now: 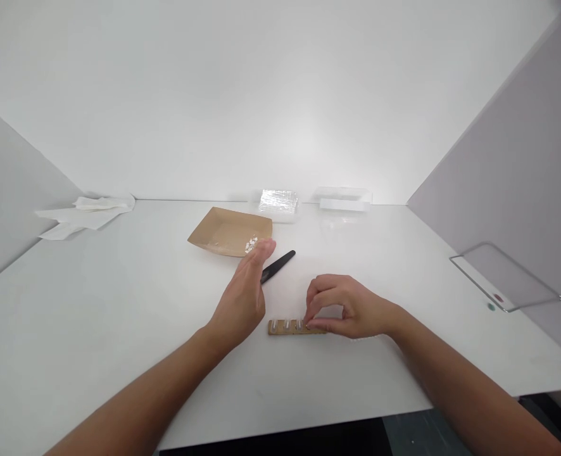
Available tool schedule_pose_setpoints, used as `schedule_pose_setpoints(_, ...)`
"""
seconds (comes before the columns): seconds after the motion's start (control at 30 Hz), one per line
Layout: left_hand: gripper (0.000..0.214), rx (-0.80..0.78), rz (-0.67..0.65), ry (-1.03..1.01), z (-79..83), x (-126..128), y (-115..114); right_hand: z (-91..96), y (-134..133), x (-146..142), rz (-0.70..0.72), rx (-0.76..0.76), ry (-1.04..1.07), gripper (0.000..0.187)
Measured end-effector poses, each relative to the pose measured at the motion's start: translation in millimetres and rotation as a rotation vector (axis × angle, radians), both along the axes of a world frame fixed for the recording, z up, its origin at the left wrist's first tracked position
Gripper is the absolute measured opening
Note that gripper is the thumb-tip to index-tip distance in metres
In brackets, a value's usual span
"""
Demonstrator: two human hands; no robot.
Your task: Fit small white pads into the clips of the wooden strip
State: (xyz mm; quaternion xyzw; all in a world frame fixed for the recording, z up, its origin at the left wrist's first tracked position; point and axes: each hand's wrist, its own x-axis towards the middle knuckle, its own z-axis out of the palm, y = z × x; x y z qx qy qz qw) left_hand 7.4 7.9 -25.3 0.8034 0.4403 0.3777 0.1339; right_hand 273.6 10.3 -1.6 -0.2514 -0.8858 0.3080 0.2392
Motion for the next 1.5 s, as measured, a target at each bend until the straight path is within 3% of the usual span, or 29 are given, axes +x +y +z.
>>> schedule_pose_setpoints(0.13, 0.078, 0.084, -0.041, 0.021, 2.1, -1.0, 1.3, -1.9, -2.4, 0.0, 0.035, -0.008, -0.065, 0.011)
schedule_pose_setpoints(0.23, 0.050, 0.193, -0.050, 0.066, 6.6, -0.3, 1.1, -6.0, -0.8, 1.4, 0.028, -0.001, -0.085, 0.010)
schedule_pose_setpoints(0.33, 0.033, 0.177, -0.050, 0.056, 8.1, 0.7, -0.4, -7.5, 0.0, 1.6, 0.015, -0.001, -0.089, 0.009)
schedule_pose_setpoints(0.5, 0.039, 0.075, -0.008, -0.075, 5.6, 1.6, -2.8, -7.8, 0.4, 0.6, -0.003, 0.038, -0.074, 0.009)
schedule_pose_setpoints(0.83, 0.045, 0.079, -0.040, -0.105, 5.3, 3.1, -3.8, -12.7, 1.1, 0.4, -0.006, 0.130, -0.047, 0.011)
schedule_pose_setpoints(1.1, 0.036, 0.066, -0.017, -0.069, 2.2, 1.3, -2.1, -9.9, -4.1, -1.6, -0.080, 0.212, -0.122, 0.014)
schedule_pose_setpoints(1.27, 0.017, 0.010, -0.017, -0.041, 5.2, -0.5, -2.1, -9.4, -5.8, -3.9, -0.083, 0.234, -0.163, 0.017)
schedule_pose_setpoints(1.5, 0.033, 0.192, -0.074, -0.130, 9.1, -2.2, 1.9, -11.6, -3.5, -4.7, -0.056, 0.136, -0.171, 0.008)
